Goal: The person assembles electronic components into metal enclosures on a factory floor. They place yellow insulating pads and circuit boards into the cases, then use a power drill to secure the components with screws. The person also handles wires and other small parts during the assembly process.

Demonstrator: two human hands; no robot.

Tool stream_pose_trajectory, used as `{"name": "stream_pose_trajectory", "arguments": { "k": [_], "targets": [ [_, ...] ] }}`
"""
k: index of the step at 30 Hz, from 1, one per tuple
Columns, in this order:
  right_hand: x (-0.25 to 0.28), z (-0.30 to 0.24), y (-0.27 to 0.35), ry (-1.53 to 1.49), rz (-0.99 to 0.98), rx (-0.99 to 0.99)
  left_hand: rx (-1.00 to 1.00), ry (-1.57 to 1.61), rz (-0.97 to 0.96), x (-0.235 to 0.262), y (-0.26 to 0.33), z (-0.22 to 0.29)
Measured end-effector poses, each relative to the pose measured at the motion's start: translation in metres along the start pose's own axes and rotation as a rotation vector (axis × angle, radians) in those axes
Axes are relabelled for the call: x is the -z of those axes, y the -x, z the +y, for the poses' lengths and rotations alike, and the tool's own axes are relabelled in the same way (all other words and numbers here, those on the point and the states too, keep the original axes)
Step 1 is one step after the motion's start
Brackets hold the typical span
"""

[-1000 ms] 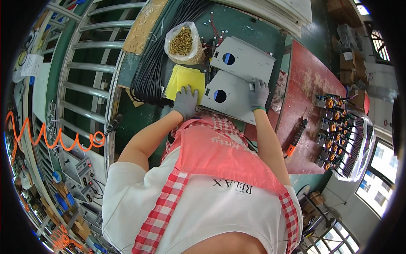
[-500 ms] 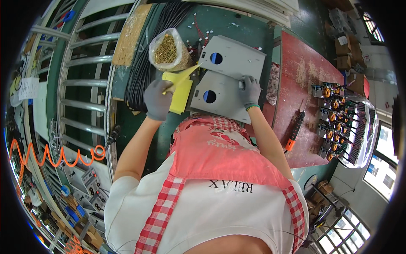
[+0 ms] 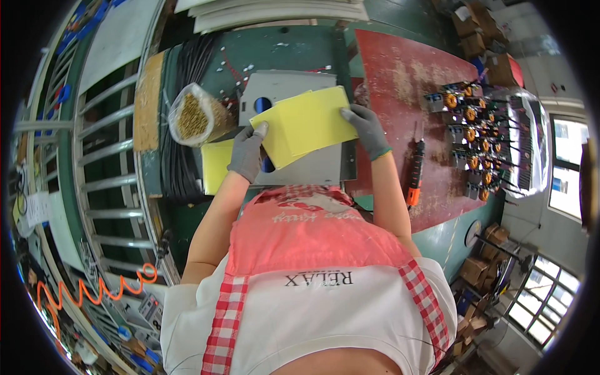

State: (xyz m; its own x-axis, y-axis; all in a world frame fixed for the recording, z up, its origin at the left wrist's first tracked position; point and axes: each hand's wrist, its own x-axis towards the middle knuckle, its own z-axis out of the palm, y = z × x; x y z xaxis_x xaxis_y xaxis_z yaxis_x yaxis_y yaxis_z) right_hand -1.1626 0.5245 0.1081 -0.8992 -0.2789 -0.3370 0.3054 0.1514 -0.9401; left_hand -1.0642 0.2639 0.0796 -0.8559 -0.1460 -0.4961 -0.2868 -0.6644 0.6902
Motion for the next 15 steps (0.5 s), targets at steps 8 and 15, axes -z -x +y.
{"name": "stream_pose_trajectory", "arguments": {
  "k": [8,15],
  "targets": [
    [0.225,0.107,0.097,-0.248,0.582,-0.056,-0.226,-1.298,-0.425,-0.128,-0.024,-0.057],
    [0.220,0.097,0.150,0.200,0.839,0.058,-0.310,-1.083,-0.621,-0.132,-0.011,-0.078]
  ]
}}
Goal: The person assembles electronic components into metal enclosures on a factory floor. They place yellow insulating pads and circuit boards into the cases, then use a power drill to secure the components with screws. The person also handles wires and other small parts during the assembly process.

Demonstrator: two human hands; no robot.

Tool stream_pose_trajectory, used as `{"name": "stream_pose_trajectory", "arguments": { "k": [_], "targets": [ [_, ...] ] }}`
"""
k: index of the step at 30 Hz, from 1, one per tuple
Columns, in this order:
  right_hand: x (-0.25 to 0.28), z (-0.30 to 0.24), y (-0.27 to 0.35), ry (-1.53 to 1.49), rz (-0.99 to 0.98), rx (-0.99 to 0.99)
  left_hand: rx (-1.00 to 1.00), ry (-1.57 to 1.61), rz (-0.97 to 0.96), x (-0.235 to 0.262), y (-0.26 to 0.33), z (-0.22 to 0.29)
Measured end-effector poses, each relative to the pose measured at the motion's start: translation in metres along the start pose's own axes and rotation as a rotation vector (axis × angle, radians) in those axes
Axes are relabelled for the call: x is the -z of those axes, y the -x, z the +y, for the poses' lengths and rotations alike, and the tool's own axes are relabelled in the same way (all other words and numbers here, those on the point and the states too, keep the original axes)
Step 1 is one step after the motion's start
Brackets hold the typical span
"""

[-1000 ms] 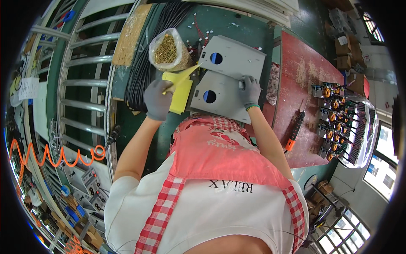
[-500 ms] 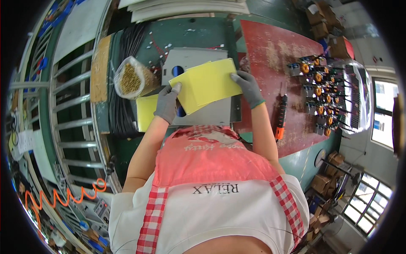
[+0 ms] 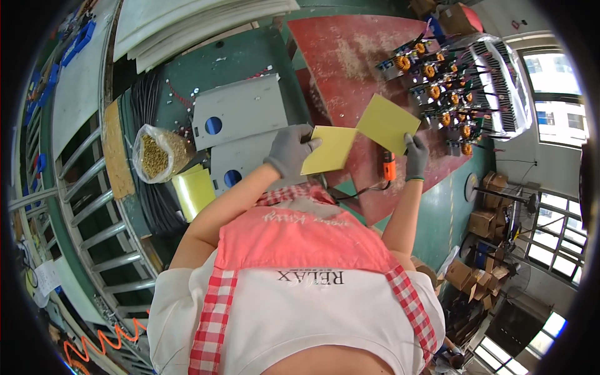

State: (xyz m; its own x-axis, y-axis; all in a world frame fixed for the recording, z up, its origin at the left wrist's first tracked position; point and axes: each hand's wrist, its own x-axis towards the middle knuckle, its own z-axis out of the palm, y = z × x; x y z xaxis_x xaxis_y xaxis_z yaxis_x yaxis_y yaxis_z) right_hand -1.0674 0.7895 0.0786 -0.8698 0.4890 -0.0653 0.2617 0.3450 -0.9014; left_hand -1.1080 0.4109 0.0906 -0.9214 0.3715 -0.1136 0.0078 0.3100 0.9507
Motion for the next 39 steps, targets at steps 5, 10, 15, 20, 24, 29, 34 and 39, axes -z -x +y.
{"name": "stream_pose_trajectory", "arguments": {
  "k": [5,10,15,20,24,29,34,39],
  "targets": [
    [-0.067,-0.026,0.002,-0.559,-0.272,-0.119,0.163,0.340,0.040,0.037,0.017,-0.057],
    [-0.177,-0.047,0.010,-0.517,-0.625,-0.135,0.309,-0.224,0.259,0.084,0.082,-0.133],
    [-0.275,-0.069,0.026,-0.286,-0.816,-0.081,0.562,-0.708,0.322,0.102,0.093,-0.116],
    [-0.329,-0.056,0.019,-0.048,-0.767,-0.020,0.256,-0.507,0.762,0.130,0.039,-0.142],
    [-0.342,-0.045,0.014,0.144,-0.670,0.141,0.301,-0.457,0.677,0.138,-0.005,-0.156],
    [-0.334,-0.066,0.019,0.250,-0.581,0.066,0.427,-0.336,0.655,0.129,-0.016,-0.155],
    [-0.341,-0.037,0.020,0.139,-0.416,0.154,0.416,-0.318,0.713,0.126,-0.018,-0.167],
    [-0.339,-0.052,0.027,0.223,-0.347,0.176,0.416,-0.378,0.721,0.124,-0.016,-0.167]
  ]
}}
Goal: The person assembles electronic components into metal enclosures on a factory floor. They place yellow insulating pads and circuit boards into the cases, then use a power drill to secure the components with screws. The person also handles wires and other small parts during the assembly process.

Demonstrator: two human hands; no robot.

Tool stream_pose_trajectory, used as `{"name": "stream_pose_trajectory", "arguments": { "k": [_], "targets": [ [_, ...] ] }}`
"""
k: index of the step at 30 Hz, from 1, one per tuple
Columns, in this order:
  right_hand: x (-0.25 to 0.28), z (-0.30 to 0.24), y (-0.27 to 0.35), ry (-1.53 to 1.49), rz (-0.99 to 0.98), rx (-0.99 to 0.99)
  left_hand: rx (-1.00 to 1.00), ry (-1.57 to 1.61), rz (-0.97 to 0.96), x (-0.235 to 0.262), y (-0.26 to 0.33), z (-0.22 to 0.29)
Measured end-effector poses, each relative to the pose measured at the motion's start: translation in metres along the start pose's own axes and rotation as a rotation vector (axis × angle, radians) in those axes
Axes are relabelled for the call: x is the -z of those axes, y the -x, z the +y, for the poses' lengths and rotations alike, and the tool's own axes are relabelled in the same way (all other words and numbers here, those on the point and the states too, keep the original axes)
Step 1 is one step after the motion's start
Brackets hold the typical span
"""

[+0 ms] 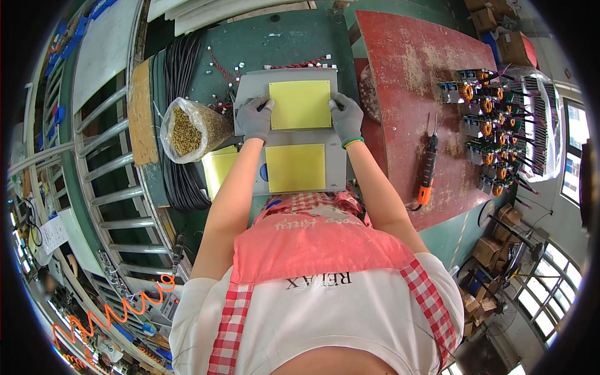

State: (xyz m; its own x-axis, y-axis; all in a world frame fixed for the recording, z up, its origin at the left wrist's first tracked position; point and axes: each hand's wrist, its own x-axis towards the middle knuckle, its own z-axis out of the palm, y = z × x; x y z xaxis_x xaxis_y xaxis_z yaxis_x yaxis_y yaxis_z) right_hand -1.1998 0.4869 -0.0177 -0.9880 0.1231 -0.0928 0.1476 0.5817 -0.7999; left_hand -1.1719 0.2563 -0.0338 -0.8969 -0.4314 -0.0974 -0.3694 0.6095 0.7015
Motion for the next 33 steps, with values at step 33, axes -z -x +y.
{"name": "stream_pose_trajectory", "arguments": {
  "k": [33],
  "targets": [
    [-0.008,0.022,-0.004,0.046,0.024,0.103,-0.006,-0.031,0.025,-0.004,0.000,-0.004]
  ]
}}
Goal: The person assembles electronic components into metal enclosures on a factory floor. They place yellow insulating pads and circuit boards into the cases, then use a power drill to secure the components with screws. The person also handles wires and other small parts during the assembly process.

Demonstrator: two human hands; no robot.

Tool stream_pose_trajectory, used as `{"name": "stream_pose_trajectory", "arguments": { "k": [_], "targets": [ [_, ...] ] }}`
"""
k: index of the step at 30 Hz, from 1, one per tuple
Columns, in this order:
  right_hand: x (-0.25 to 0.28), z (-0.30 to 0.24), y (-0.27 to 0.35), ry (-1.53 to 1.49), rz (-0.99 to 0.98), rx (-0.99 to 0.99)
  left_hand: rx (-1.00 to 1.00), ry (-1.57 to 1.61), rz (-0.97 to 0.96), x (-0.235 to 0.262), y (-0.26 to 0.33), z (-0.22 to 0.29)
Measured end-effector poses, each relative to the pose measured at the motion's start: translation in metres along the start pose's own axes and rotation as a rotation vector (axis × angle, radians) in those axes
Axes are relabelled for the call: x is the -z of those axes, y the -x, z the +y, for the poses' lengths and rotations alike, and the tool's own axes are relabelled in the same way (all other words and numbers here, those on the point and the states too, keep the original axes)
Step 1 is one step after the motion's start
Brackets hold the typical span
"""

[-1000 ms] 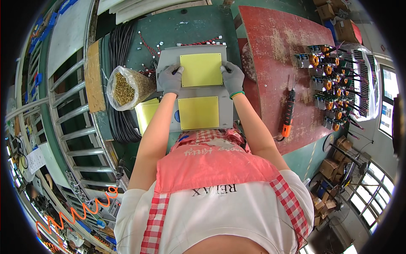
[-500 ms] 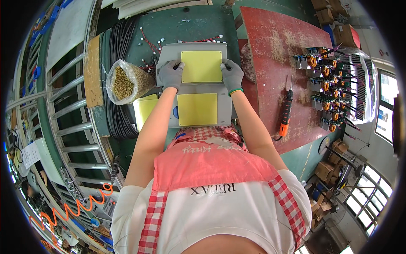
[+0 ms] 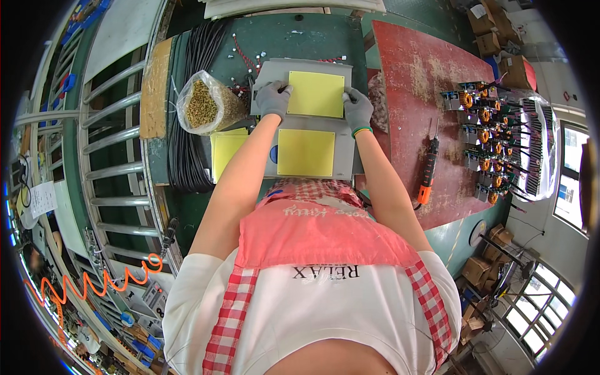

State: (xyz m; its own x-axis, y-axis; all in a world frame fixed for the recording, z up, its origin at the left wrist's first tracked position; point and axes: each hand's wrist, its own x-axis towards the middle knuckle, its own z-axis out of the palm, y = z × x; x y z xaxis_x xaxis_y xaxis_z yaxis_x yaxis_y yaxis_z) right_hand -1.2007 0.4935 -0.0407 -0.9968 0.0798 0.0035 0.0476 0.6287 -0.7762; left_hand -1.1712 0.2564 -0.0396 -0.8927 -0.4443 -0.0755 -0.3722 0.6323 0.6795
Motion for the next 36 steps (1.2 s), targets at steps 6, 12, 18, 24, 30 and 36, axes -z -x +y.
{"name": "stream_pose_trajectory", "arguments": {
  "k": [6,12,18,24,30,36],
  "targets": [
    [0.005,0.002,-0.003,-0.071,-0.089,-0.041,0.004,-0.024,-0.029,0.003,-0.002,0.004],
    [0.042,-0.021,0.023,0.030,-0.026,-0.005,-0.108,0.075,0.126,0.005,0.003,-0.008],
    [0.068,0.000,0.108,-0.080,-0.382,-0.183,-0.063,0.030,-0.029,0.067,0.089,-0.013],
    [0.046,0.001,0.138,-0.392,-0.307,-0.401,0.127,0.093,-0.045,0.045,0.156,-0.033],
    [0.067,0.000,0.138,-0.342,-0.210,-0.449,0.223,0.261,-0.151,0.055,0.155,0.006],
    [0.057,0.003,0.142,-0.223,-0.099,-0.477,0.183,0.340,-0.197,0.017,0.155,-0.024]
  ]
}}
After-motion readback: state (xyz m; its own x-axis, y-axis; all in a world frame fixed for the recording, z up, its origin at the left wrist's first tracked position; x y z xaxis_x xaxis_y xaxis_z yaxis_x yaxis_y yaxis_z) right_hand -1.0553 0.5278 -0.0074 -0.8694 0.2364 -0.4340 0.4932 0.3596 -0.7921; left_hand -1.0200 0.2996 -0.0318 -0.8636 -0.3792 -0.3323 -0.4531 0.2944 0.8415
